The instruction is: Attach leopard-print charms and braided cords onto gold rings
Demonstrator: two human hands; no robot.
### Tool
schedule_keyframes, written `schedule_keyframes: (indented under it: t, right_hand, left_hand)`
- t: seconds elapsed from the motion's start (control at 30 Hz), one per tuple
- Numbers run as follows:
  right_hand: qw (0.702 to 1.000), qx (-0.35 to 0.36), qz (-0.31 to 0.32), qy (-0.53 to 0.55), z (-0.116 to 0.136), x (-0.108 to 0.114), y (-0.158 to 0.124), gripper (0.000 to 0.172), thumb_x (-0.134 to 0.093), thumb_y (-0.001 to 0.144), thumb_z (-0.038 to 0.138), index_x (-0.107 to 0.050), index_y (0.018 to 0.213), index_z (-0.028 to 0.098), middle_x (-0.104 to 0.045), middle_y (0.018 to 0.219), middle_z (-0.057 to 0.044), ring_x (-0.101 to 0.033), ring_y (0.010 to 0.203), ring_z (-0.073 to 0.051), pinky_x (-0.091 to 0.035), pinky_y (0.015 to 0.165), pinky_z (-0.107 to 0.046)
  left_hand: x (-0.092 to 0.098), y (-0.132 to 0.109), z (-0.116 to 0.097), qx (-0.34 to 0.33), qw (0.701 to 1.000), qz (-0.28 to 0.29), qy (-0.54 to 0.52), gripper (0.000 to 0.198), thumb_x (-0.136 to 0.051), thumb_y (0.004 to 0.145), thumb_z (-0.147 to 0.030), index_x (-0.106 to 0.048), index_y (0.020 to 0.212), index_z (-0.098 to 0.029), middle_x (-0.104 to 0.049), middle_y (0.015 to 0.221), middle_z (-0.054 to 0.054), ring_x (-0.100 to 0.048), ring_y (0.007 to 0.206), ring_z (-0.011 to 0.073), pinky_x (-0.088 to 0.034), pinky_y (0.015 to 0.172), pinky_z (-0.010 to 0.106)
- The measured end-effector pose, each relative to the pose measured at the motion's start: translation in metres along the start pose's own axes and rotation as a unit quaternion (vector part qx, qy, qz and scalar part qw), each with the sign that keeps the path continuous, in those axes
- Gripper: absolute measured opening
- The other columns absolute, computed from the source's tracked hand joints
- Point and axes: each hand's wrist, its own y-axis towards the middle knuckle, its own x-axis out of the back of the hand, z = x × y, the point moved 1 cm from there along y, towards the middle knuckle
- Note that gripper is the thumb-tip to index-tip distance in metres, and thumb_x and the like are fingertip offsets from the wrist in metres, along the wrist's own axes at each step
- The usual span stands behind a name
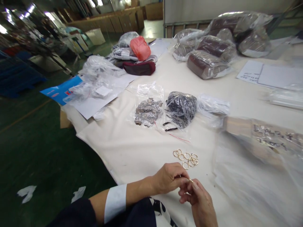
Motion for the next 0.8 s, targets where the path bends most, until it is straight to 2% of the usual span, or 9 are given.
schedule_keyframes:
  t: [0.07, 0.13, 0.3, 0.43, 0.53, 0.63, 0.73, 0.8]
  right_hand:
    - [1.0, -0.009, -0.004, 0.029, 0.003, -0.004, -0.002, 0.034, -0.06, 0.078, 0.043, -0.05, 0.057, 0.018, -0.052, 0.061, 0.0, -0.051, 0.054, -0.013, -0.045, 0.045, -0.024]
    - [1.0, -0.011, -0.007, 0.026, 0.002, -0.005, -0.004, 0.039, -0.061, 0.076, 0.045, -0.046, 0.053, 0.018, -0.049, 0.057, 0.001, -0.045, 0.048, -0.011, -0.04, 0.041, -0.024]
    - [0.998, 0.018, -0.041, -0.038, -0.007, -0.004, -0.004, 0.04, -0.058, 0.076, 0.046, -0.043, 0.051, 0.019, -0.041, 0.051, 0.003, -0.035, 0.045, -0.009, -0.028, 0.038, -0.022]
    - [0.992, 0.027, -0.051, -0.116, -0.011, -0.007, -0.002, 0.038, -0.052, 0.08, 0.047, -0.05, 0.057, 0.017, -0.04, 0.05, 0.004, -0.034, 0.046, -0.009, -0.026, 0.042, -0.022]
    - [0.996, 0.011, -0.043, -0.08, -0.009, -0.012, 0.003, 0.041, -0.057, 0.076, 0.049, -0.043, 0.052, 0.019, -0.038, 0.048, 0.004, -0.034, 0.045, -0.009, -0.028, 0.041, -0.023]
    - [0.998, -0.017, -0.063, -0.024, -0.004, -0.021, 0.008, 0.044, -0.064, 0.067, 0.047, -0.036, 0.046, 0.02, -0.034, 0.046, 0.005, -0.033, 0.043, -0.009, -0.025, 0.036, -0.022]
    - [0.995, -0.026, -0.099, 0.022, 0.002, -0.032, 0.014, 0.045, -0.069, 0.061, 0.044, -0.037, 0.042, 0.02, -0.035, 0.045, 0.005, -0.031, 0.041, -0.008, -0.025, 0.034, -0.021]
    - [0.992, -0.03, -0.112, 0.051, 0.005, -0.037, 0.018, 0.037, -0.073, 0.059, 0.043, -0.048, 0.046, 0.018, -0.047, 0.049, 0.003, -0.041, 0.046, -0.009, -0.036, 0.039, -0.02]
  left_hand:
    - [0.0, -0.002, -0.003, -0.05, 0.998, 0.009, 0.037, 0.022, -0.051, 0.087, -0.026, -0.067, 0.081, -0.013, -0.066, 0.073, 0.007, -0.059, 0.073, 0.0136, -0.047, 0.069, 0.021]
    - [-0.001, -0.004, -0.006, -0.073, 0.996, 0.007, 0.052, 0.023, -0.05, 0.088, -0.026, -0.067, 0.082, -0.012, -0.067, 0.074, 0.007, -0.06, 0.073, 0.0138, -0.048, 0.069, 0.021]
    - [-0.001, -0.01, -0.008, -0.076, 0.996, -0.022, 0.038, 0.021, -0.052, 0.087, -0.025, -0.067, 0.08, -0.012, -0.068, 0.073, 0.008, -0.061, 0.072, 0.0137, -0.049, 0.069, 0.021]
    - [0.004, -0.013, -0.006, -0.068, 0.996, -0.05, 0.024, 0.019, -0.053, 0.086, -0.022, -0.067, 0.079, -0.012, -0.068, 0.073, 0.007, -0.061, 0.071, 0.0135, -0.049, 0.069, 0.02]
    - [0.01, -0.012, -0.003, -0.07, 0.996, -0.049, 0.014, 0.018, -0.054, 0.085, -0.023, -0.067, 0.081, -0.012, -0.068, 0.074, 0.008, -0.061, 0.073, 0.0137, -0.049, 0.07, 0.021]
    - [0.015, -0.009, 0.0, -0.068, 0.997, -0.037, -0.005, 0.02, -0.054, 0.085, -0.026, -0.067, 0.081, -0.012, -0.067, 0.074, 0.007, -0.061, 0.073, 0.0139, -0.049, 0.07, 0.021]
    - [0.015, -0.01, 0.003, -0.047, 0.995, -0.086, -0.015, 0.021, -0.054, 0.085, -0.029, -0.065, 0.086, -0.012, -0.065, 0.078, 0.008, -0.06, 0.069, 0.0127, -0.05, 0.066, 0.021]
    - [0.014, -0.011, 0.004, -0.056, 0.99, -0.128, 0.008, 0.022, -0.055, 0.084, -0.03, -0.064, 0.093, -0.012, -0.064, 0.084, 0.009, -0.06, 0.073, 0.0136, -0.05, 0.066, 0.022]
